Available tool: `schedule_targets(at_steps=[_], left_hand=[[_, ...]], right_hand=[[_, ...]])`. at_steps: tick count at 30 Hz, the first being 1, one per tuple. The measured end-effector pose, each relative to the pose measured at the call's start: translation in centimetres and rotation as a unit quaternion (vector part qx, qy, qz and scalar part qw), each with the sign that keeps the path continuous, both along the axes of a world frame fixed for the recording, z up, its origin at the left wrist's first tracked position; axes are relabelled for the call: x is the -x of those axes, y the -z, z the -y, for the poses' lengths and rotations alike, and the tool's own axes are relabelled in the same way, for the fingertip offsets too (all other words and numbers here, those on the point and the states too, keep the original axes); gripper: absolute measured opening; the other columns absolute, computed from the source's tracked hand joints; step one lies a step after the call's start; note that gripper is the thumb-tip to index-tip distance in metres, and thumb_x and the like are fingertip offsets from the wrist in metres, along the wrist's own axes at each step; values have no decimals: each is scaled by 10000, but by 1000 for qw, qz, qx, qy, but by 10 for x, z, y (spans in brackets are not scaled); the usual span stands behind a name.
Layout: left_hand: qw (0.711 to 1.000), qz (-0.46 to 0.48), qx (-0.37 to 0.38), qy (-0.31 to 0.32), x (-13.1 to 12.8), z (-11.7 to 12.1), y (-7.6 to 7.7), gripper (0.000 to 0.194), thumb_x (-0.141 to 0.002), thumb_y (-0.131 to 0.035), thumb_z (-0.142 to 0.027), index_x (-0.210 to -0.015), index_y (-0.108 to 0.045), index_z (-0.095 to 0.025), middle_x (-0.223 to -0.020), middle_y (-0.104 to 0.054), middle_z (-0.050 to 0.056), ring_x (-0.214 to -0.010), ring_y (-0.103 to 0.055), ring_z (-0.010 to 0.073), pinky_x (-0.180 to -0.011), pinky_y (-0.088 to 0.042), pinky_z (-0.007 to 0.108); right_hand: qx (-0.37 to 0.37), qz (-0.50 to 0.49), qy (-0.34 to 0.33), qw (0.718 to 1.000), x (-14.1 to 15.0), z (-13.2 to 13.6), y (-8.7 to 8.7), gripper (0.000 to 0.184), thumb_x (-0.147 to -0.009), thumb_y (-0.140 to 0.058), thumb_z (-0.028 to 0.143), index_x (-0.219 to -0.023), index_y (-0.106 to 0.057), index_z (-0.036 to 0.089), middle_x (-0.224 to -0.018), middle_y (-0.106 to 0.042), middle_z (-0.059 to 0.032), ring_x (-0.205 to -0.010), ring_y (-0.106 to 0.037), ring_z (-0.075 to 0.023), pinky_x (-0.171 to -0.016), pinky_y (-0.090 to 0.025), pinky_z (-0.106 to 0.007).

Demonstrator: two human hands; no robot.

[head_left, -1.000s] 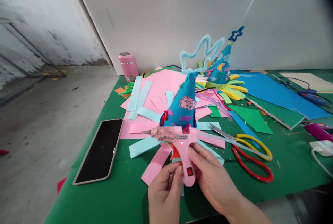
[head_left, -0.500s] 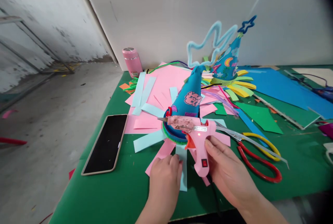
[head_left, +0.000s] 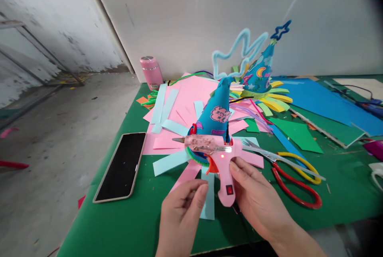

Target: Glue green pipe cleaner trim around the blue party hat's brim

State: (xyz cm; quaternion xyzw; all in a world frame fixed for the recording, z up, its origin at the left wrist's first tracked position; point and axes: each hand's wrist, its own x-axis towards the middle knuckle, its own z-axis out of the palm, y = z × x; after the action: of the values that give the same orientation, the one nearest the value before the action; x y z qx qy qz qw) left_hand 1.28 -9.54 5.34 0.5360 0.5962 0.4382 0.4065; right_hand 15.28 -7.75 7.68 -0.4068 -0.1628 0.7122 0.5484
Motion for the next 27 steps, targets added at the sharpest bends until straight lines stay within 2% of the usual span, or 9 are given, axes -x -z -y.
schedule_targets(at_steps=[3, 6, 11, 15, 18, 22, 27], left_hand=[[986, 146, 80, 25, -10, -4, 1, 267, -680, -679, -403, -769, -703, -153, -498, -559, -5, -520, -543, 138, -490, -441, 210], [962, 242, 123, 17, -15, -5, 5, 263, -630, -731, -383, -734, -697, -143, -497, -531, -14, -532, -528, 125, -568, -467, 234], [927, 327, 183, -37, -11, 1, 10, 303, -572, -779, -366, -746, -707, -130, -618, -628, 36, -623, -575, 147, -607, -474, 231], [914, 350, 198, -60, -9, 4, 10, 320, -530, -804, -356, -724, -716, -117, -630, -651, 53, -615, -582, 151, -605, -475, 229], [912, 354, 195, -65, -11, 5, 10, 314, -538, -803, -341, -750, -717, -126, -627, -647, 41, -593, -565, 132, -601, -466, 216], [922, 346, 173, -35, -15, 6, 17, 281, -561, -787, -356, -703, -706, -127, -531, -588, 13, -505, -511, 110, -536, -438, 207], [926, 350, 139, -3, -17, 7, 25, 337, -550, -785, -408, -740, -707, -140, -588, -612, 20, -503, -493, 92, -529, -426, 198]], right_hand=[[-14, -4, -29, 999, 11, 3, 2, 156, -745, -655, 295, -897, -676, 266, -869, -684, 7, -820, -613, -153, -789, -442, -297], [-46, -13, -62, 997, 23, 7, 4, 179, -788, -603, 307, -956, -662, 282, -931, -667, 5, -882, -594, -152, -824, -421, -287], [-84, -24, -81, 993, 34, 9, 10, 214, -837, -536, 287, -1026, -635, 275, -971, -638, -3, -879, -562, -142, -790, -417, -258], [-97, -19, -100, 990, 31, 10, 13, 238, -821, -564, 271, -1051, -624, 265, -915, -621, -10, -823, -543, -133, -753, -417, -256], [-72, -9, -38, 997, 21, 8, 14, 262, -791, -611, 278, -1052, -613, 269, -919, -607, 0, -822, -528, -109, -740, -417, -223], [-24, 0, 81, 996, 11, 2, 15, 254, -704, -700, 314, -942, -643, 244, -715, -599, 28, -626, -508, -62, -617, -430, -170], [-29, 4, 110, 994, 10, -1, 13, 216, -623, -753, 341, -774, -661, 217, -604, -599, 20, -546, -514, -61, -543, -433, -163]])
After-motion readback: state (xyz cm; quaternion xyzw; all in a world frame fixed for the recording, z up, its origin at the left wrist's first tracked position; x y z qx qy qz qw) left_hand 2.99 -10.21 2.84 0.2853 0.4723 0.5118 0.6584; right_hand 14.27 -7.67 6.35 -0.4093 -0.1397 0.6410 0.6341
